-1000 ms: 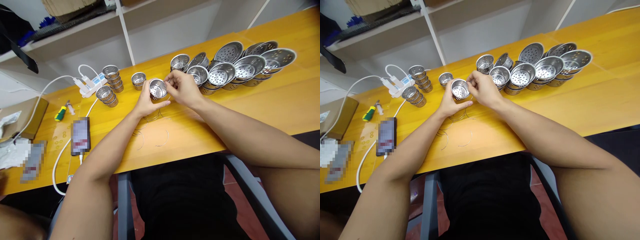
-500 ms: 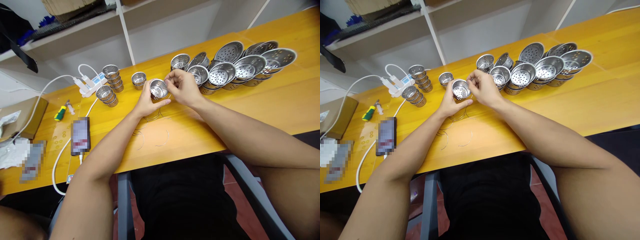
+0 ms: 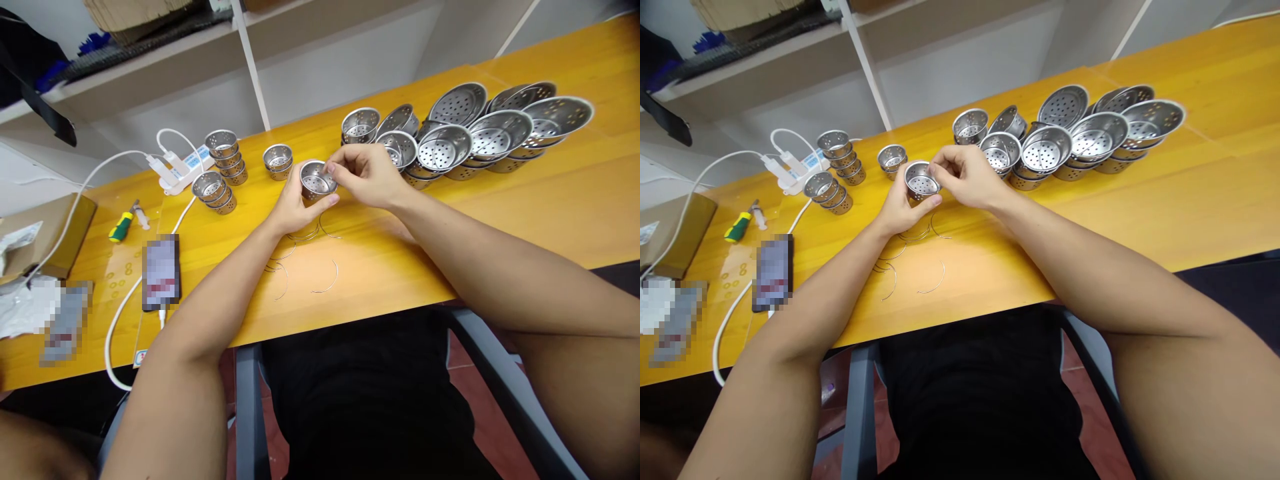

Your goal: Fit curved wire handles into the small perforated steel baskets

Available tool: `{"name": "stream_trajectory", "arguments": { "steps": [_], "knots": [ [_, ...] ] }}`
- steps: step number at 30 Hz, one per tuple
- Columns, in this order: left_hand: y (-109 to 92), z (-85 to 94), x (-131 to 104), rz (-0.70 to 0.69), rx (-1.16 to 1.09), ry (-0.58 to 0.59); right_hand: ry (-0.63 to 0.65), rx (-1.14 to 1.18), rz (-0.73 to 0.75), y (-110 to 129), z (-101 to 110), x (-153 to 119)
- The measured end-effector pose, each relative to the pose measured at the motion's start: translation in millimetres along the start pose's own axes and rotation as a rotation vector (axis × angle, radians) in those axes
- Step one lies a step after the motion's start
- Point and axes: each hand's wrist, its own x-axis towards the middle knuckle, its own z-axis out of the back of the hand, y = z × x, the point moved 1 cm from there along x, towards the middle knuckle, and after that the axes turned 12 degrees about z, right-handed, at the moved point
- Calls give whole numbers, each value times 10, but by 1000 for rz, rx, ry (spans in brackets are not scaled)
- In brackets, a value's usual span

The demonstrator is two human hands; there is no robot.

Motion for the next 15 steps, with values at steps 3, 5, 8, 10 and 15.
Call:
{"name": "stream_trajectory", "arguments": {
  "steps": [3,5,8,10,15],
  "knots": [
    [21,40,3,-13,-51,50,162,150,-2,66,100,37],
    [26,60,4,-6,-81,82,237,227,-17,89,151,54],
    [21,65,5,8,-82,101,247,259,-47,113,172,67],
    [21,55,7,6,-66,84,231,261,-64,129,152,70],
    [70,29,21,-4,-18,38,204,257,-94,151,77,65]
  ]
}}
